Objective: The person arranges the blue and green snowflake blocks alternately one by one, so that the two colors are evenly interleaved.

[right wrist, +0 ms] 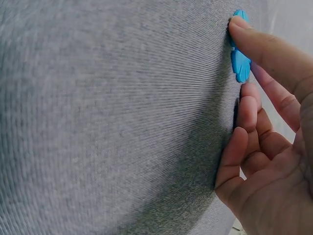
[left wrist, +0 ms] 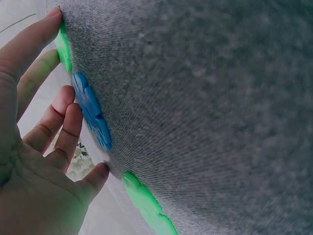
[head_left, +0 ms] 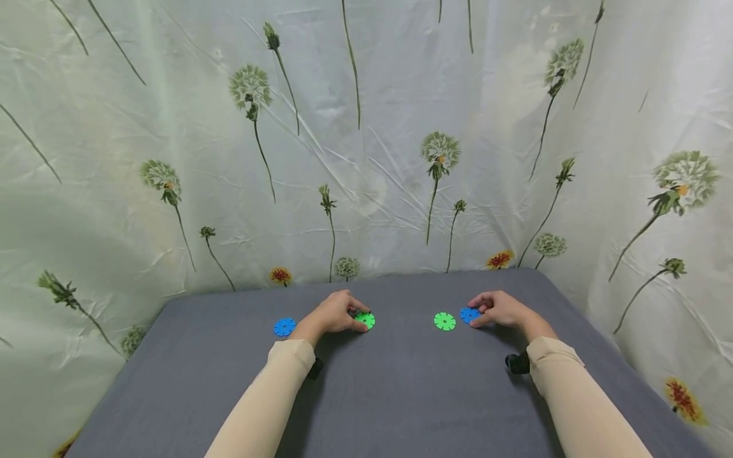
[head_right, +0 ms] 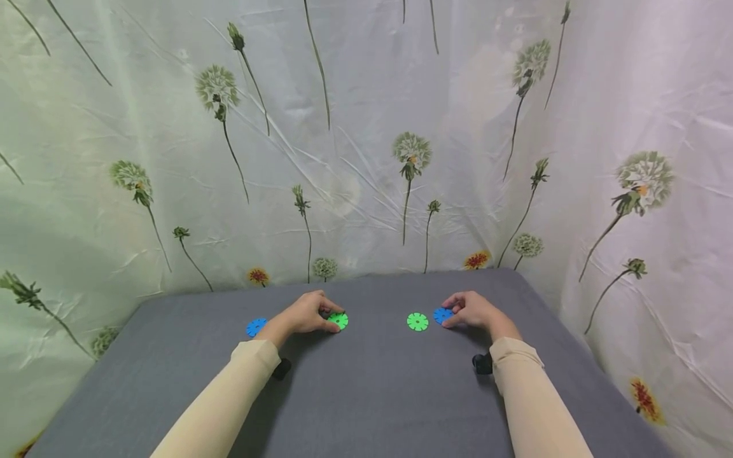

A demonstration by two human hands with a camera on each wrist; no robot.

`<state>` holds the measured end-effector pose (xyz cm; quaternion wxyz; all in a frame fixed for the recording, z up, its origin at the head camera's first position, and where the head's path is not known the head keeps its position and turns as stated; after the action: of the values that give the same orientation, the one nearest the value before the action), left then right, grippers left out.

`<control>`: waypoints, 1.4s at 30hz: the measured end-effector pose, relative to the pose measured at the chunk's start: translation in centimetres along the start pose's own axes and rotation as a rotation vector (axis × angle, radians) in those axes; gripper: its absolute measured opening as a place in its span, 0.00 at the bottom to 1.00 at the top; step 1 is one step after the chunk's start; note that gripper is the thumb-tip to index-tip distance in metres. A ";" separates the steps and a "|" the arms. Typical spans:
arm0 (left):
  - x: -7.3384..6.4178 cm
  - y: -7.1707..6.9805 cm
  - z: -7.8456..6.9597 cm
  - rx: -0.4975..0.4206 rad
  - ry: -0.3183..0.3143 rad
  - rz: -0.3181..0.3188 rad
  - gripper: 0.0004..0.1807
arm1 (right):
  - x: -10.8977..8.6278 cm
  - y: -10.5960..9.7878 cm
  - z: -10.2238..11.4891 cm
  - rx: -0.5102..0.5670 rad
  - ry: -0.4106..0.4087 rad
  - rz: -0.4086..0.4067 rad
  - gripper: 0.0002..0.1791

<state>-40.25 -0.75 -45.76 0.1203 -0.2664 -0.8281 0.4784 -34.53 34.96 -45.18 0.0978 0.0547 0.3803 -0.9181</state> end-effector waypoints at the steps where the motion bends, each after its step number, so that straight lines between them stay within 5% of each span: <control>1: 0.1 -0.1 0.0 0.006 0.000 -0.002 0.22 | 0.0 -0.1 0.0 0.005 0.003 -0.004 0.26; 21: 0.0 -0.9 -0.5 0.022 0.016 0.048 0.25 | -0.1 0.1 0.7 0.082 -0.031 -0.065 0.24; 27: -0.2 -0.9 -0.1 -0.040 -0.018 0.058 0.23 | -0.1 0.3 0.4 0.091 -0.042 -0.052 0.28; 42: -0.1 -0.7 -0.3 -0.006 -0.030 0.039 0.20 | -0.5 0.2 -0.2 0.052 -0.039 -0.019 0.31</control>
<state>-40.28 -0.88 -45.06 0.0979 -0.2755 -0.8258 0.4822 -33.99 35.02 -45.39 0.0949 0.0359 0.3550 -0.9294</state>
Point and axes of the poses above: each hand's wrist, its own x-axis towards the middle knuckle, its own y-axis out of the palm, z = x × y, the point moved 8 cm from there along x, towards the middle knuckle, and after that the axes turned 2 degrees about x, right-handed, at the moved point
